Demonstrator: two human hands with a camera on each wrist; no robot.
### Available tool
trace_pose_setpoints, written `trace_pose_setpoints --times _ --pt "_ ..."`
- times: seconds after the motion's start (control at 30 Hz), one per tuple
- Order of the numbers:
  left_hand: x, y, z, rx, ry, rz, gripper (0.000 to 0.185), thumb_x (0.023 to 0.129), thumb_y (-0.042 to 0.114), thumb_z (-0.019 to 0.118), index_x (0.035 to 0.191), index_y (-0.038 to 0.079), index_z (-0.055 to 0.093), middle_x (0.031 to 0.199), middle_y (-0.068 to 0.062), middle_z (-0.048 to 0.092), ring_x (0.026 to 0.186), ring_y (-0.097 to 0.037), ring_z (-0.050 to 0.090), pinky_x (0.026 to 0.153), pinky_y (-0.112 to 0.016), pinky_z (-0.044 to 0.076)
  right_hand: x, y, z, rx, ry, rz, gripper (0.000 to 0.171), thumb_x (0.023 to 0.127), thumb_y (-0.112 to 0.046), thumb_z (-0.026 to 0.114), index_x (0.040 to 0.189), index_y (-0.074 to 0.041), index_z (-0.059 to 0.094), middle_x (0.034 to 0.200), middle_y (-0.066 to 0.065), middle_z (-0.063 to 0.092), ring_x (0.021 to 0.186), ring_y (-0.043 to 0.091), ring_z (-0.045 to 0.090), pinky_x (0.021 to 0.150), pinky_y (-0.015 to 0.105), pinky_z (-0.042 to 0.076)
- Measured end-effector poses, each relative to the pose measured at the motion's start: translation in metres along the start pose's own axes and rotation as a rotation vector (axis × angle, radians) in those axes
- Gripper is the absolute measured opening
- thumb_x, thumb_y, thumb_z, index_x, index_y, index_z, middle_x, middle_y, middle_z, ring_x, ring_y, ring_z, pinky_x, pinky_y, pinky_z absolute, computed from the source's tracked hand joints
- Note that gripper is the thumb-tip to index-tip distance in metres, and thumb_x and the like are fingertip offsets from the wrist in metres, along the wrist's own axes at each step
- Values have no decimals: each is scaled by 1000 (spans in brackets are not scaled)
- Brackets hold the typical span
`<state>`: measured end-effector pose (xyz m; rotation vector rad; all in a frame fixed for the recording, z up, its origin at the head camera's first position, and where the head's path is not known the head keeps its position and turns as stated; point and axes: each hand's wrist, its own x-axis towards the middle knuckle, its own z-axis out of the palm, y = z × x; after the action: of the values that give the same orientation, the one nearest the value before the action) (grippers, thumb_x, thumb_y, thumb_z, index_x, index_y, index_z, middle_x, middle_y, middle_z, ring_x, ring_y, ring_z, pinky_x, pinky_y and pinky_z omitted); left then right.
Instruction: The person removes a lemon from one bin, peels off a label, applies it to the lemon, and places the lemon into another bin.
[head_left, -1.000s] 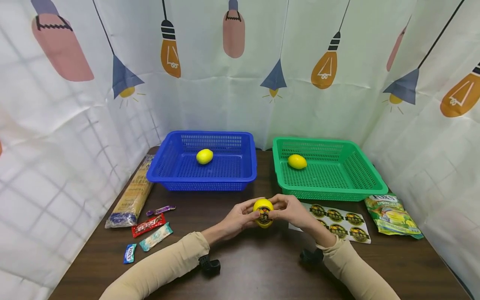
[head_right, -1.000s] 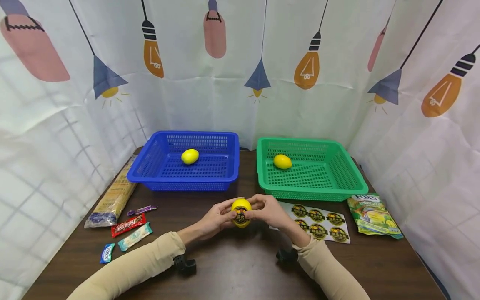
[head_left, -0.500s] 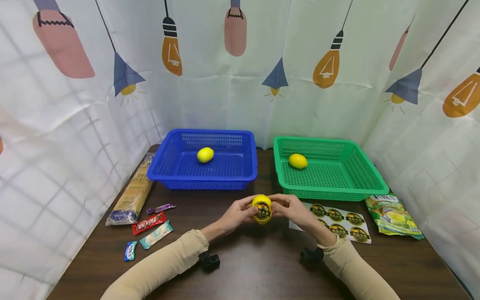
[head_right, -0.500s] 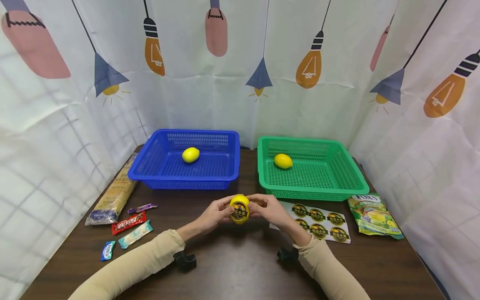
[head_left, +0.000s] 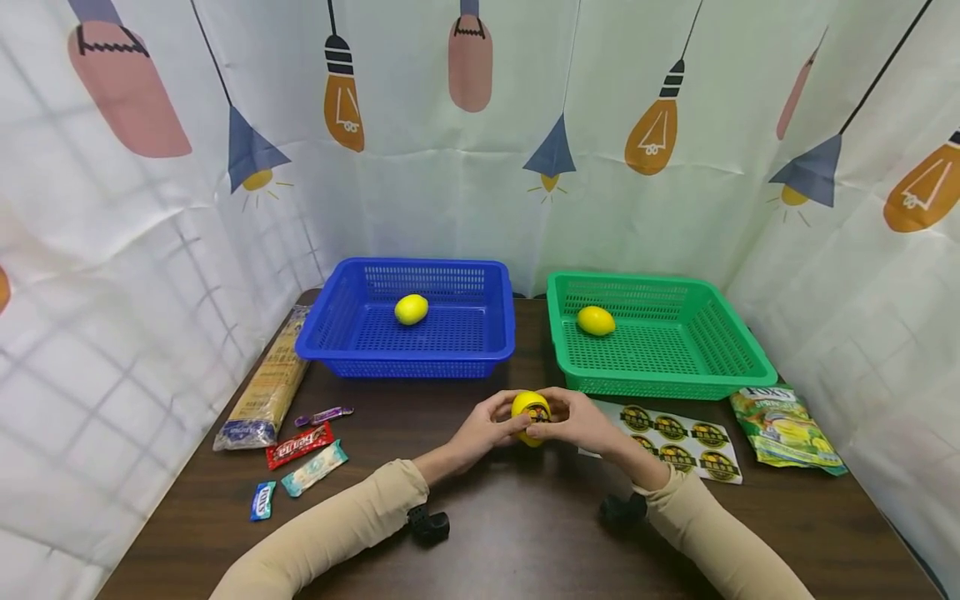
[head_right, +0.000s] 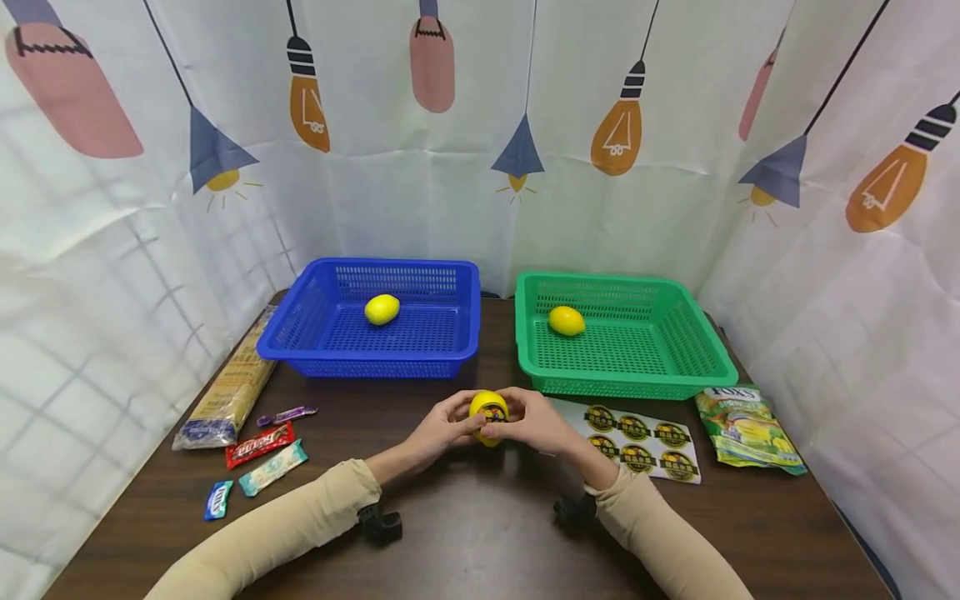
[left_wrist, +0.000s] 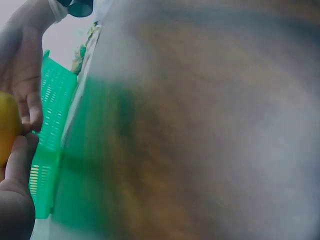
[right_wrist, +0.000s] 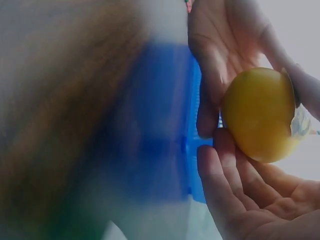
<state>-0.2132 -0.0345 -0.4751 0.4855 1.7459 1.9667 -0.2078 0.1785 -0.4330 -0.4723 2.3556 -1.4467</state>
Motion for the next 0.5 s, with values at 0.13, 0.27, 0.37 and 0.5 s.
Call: trace_pose_setpoints --times 0.13,0.27,0.37,0.5 --pt "5 9 1 -74 -8 -10 54 105 37 49 147 4 40 149 -24 48 115 -18 66 106 -40 53 -3 -17 -23 -42 -30 0 63 87 -35 76 139 -9 51 124 15 66 104 21 67 85 33 59" --pt "12 20 2 -130 30 -29 66 105 48 41 146 -4 39 149 -29 46 116 -24 68 101 -31 55 -2 -46 -55 -101 1 -33 66 87 -31 75 143 -10 46 131 18 60 109 28 66 86 35 59" --pt "18 23 3 -163 53 -49 64 105 43 44 146 -7 38 148 -33 45 112 -19 70 95 -23 57 4 -70 -80 -157 33 -59 66 88 -29 74 144 -11 45 133 17 58 111 30 66 85 33 59" --pt "28 22 8 -201 75 -51 58 105 34 49 144 -9 39 146 -36 45 103 -10 71 93 -21 57 19 -89 -116 -238 61 -53 63 89 -29 72 143 -13 46 129 17 57 103 27 64 81 31 57"
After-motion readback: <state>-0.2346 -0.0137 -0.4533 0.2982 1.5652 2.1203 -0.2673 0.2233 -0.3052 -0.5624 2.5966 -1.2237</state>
